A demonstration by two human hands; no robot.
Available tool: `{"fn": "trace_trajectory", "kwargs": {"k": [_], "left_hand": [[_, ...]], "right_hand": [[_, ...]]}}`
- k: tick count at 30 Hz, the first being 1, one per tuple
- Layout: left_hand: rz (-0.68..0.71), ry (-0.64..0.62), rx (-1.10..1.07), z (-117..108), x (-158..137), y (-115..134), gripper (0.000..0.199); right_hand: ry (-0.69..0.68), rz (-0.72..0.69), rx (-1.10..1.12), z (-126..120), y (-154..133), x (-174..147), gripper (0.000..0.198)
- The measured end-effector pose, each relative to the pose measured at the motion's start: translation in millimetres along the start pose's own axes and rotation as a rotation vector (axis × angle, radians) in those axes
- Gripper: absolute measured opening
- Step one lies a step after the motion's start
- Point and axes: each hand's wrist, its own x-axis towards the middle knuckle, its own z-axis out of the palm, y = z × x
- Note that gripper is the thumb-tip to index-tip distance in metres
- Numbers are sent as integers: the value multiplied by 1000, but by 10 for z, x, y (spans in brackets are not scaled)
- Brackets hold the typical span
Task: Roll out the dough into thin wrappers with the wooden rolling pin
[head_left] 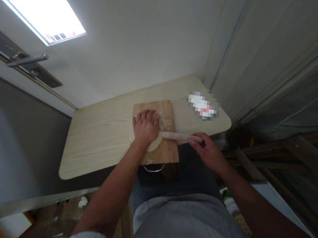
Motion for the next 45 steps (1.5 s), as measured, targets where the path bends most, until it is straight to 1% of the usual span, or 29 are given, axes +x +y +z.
{"fn": "trace_trajectory", "kwargs": {"k": [4,10,15,19,24,30,34,41,45], "left_hand": [[17,-21,4,14,85,11,42],[18,-36,-39,78,214,-2,42],[34,-92,-34,87,325,13,44],[39,-127,-2,71,405,54,43],[20,-94,-7,108,505,93,42],[31,-55,-5,209,624,79,45],[18,-23,5,263,683,77,42],[-9,15,-22,219,675,82,42],[-20,71,-43,176,603,66,44]], "right_hand": [[34,23,25,5,2,45,41],[40,64,58,6,-15,104,44],[55,91,37,-2,-49,151,44],[63,104,83,16,-64,196,44],[89,138,136,35,-108,250,45],[48,203,253,35,-144,305,45],[42,216,260,26,-156,331,44],[25,202,247,22,-154,346,46],[5,206,205,13,-145,335,46]]}}
